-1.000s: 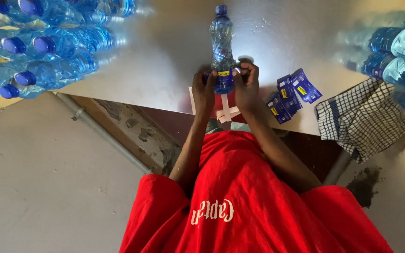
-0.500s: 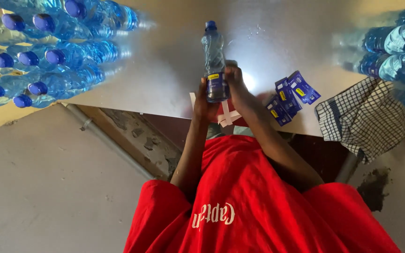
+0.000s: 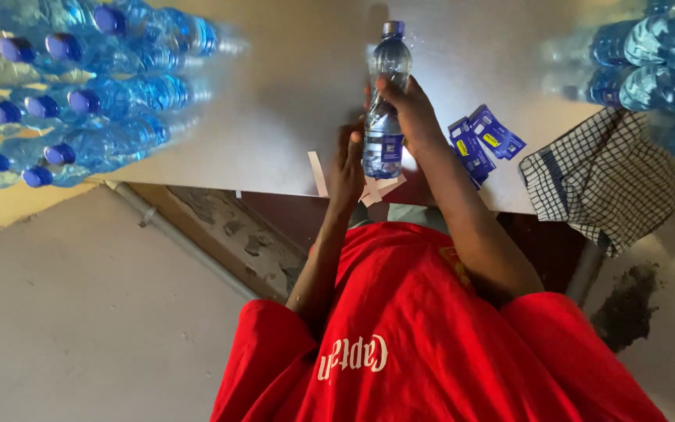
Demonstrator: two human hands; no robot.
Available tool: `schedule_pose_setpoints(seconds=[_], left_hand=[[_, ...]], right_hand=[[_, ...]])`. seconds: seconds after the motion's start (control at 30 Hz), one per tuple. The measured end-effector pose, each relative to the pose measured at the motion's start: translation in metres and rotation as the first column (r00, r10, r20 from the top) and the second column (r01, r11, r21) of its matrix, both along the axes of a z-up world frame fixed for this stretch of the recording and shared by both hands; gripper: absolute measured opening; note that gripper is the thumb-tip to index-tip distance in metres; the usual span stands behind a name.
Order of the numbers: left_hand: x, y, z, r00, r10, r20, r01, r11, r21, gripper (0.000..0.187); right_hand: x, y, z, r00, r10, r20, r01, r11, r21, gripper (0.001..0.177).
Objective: Manually applying adhesive labels to plastic water bottles at a workspace.
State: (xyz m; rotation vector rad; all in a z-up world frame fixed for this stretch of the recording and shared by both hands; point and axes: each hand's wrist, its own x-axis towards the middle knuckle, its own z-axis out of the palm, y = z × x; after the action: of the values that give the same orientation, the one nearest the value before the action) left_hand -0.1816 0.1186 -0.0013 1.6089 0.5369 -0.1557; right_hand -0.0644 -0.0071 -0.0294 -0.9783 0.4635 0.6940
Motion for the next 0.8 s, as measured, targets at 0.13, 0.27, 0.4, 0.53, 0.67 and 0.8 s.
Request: schedule_pose_setpoints(seconds=[0.13, 0.27, 0.4, 0.53, 0.67, 0.8], left_hand=[[0.012, -0.011, 0.011, 0.978, -0.169, 0.119, 0.184, 0.974, -0.132, 0.084], [0.030, -0.002, -0.023, 0.785, -0.512, 0.350, 0.577, 0.809, -0.110, 0.088], [0.074, -0.019, 0.004, 0.472, -0.867, 0.157, 0.764, 0.492, 0.417, 0.111], [0.128, -0.098, -0.014, 0.344, -0.939, 0.020, 0.728, 0.280, 0.626, 0.120], [0.194, -0.178, 0.000, 0.556, -0.803, 0.215, 0.644, 0.579, 0.500, 0.069], [0.280, -0.255, -0.102, 0.602, -0.729, 0.326, 0.536, 0.671, 0.511, 0.077]], right_hand=[[0.007, -0.026, 0.016, 0.981, -0.120, 0.152, 0.095, 0.982, 0.162, 0.053], [-0.001, -0.071, 0.035, 0.950, -0.274, 0.146, 0.244, 0.950, 0.195, 0.052], [-0.010, -0.123, 0.047, 0.903, -0.340, 0.260, 0.303, 0.937, 0.174, 0.052], [-0.018, -0.155, 0.076, 0.823, -0.136, 0.552, 0.373, 0.862, -0.343, 0.060], [-0.008, -0.190, 0.107, 0.695, 0.087, 0.714, 0.417, 0.760, -0.499, 0.069], [-0.018, -0.214, 0.056, 0.819, 0.113, 0.563, 0.450, 0.483, -0.751, 0.062]])
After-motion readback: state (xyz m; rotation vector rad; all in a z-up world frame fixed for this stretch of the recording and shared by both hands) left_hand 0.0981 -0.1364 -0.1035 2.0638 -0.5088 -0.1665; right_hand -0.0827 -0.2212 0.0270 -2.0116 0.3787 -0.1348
